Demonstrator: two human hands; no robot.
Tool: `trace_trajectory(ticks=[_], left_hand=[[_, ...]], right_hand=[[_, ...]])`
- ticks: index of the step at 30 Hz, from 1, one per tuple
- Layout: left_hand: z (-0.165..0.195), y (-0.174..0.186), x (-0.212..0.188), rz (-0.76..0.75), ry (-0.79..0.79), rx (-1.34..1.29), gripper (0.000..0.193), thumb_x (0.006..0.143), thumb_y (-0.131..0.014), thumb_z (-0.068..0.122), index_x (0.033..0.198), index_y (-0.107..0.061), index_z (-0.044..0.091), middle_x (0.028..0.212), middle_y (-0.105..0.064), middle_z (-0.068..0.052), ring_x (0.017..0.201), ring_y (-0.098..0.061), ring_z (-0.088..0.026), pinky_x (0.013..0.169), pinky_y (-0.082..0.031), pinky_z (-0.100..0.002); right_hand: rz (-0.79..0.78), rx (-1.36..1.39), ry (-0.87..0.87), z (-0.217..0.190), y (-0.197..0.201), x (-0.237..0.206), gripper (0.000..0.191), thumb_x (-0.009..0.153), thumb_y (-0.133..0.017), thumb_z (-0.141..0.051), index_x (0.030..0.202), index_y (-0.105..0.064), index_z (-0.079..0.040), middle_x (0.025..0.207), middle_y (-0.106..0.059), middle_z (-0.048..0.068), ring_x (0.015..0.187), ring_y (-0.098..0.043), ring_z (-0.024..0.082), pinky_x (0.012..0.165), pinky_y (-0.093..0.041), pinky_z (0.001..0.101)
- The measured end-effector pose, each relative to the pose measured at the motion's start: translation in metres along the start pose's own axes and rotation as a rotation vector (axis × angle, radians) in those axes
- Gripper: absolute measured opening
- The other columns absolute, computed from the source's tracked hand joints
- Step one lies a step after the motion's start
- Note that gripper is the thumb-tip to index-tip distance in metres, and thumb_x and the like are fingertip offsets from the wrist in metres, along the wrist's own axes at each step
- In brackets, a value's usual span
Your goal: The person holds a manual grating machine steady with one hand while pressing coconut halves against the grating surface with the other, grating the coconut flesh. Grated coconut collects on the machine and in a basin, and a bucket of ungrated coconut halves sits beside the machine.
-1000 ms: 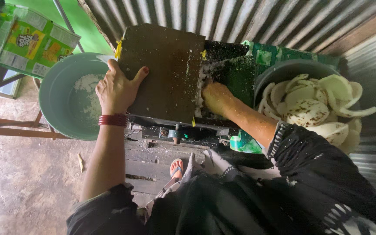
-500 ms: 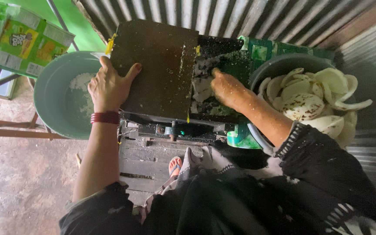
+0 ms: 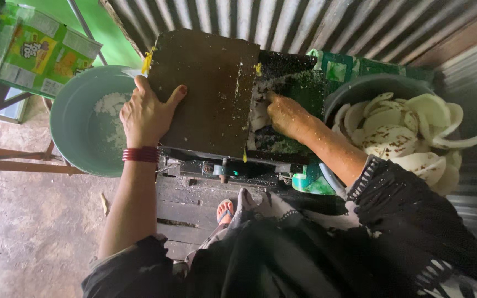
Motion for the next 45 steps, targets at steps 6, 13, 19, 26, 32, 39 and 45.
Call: trace_trajectory(ticks=[6,13,19,26,32,39,45], left_hand=[[0.002,0.002,-0.001,-0.017,0.016,-0.006,0.088,0.09,-0.064,0.079,0.118,-0.047,-0.003,0.099,-0.07,-0.03,0.09,-0.068,-0.05,0.078,-0.053,-0.056],[0.003,0.002,0.0,-0.001,0.004,0.012,0.089,0.089,-0.064,0.079,0.118,-0.047,-0.004,0.098,-0.069,-0.029,0.088,-0.069,-0.049,0.076,-0.053,-0.056],[0.002,0.001,-0.002,0.018,-0.009,0.012,0.088,0.09,-0.063,0.079,0.117,-0.048,-0.003,0.098,-0.07,-0.028,0.087,-0.069,-0.047,0.076,-0.054,-0.054],[0.001,-0.002,0.001,0.024,-0.009,0.032,0.091,0.089,-0.064,0.081,0.116,-0.047,-0.004,0.096,-0.07,-0.028,0.088,-0.069,-0.046,0.077,-0.054,-0.053],[-0.003,-0.003,0.003,0.023,-0.006,0.025,0.091,0.089,-0.064,0.082,0.117,-0.047,-0.003,0.097,-0.07,-0.029,0.089,-0.069,-0.048,0.078,-0.053,-0.055],[-0.006,-0.005,0.003,0.017,-0.034,0.022,0.092,0.091,-0.063,0.083,0.119,-0.045,-0.004,0.097,-0.07,-0.031,0.091,-0.068,-0.05,0.079,-0.052,-0.057],[-0.003,-0.003,0.002,0.044,-0.054,0.008,0.093,0.092,-0.063,0.081,0.122,-0.045,-0.005,0.096,-0.07,-0.03,0.089,-0.068,-0.05,0.076,-0.052,-0.057]], right_hand=[[-0.058,-0.038,-0.017,0.007,-0.015,0.007,0.011,0.073,-0.065,-0.001,0.078,-0.073,0.005,0.1,-0.068,0.029,0.091,-0.068,0.046,0.08,-0.058,0.0497],[-0.089,0.012,-0.064,-0.001,-0.014,0.011,0.015,0.077,-0.067,-0.007,0.084,-0.075,0.003,0.105,-0.068,0.028,0.095,-0.068,0.046,0.084,-0.057,0.0507],[0.021,0.033,0.01,-0.014,-0.002,0.014,0.021,0.074,-0.068,-0.006,0.09,-0.074,0.005,0.108,-0.067,0.031,0.091,-0.068,0.048,0.079,-0.057,0.0513],[-0.187,0.014,-0.099,-0.014,-0.017,0.022,0.018,0.08,-0.069,-0.009,0.096,-0.076,-0.003,0.094,-0.072,0.026,0.092,-0.071,0.044,0.084,-0.057,0.052],[-0.083,0.014,-0.021,-0.012,-0.019,0.024,0.015,0.071,-0.075,-0.01,0.084,-0.077,-0.002,0.086,-0.071,0.026,0.082,-0.071,0.043,0.076,-0.058,0.0522],[-0.009,-0.149,-0.074,0.01,-0.009,0.005,0.009,0.075,-0.067,0.0,0.079,-0.074,0.001,0.086,-0.072,0.026,0.085,-0.073,0.041,0.074,-0.061,0.0481],[0.032,-0.091,0.0,0.005,-0.007,0.003,0.008,0.072,-0.067,-0.007,0.072,-0.072,-0.001,0.081,-0.07,0.024,0.081,-0.071,0.044,0.072,-0.058,0.0528]])
Point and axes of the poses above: each hand's wrist, its own x-axis towards the middle knuckle, its own y-axis out of the back of the hand, z = x × y, the point moved 6 cm from there along x, towards the middle knuckle
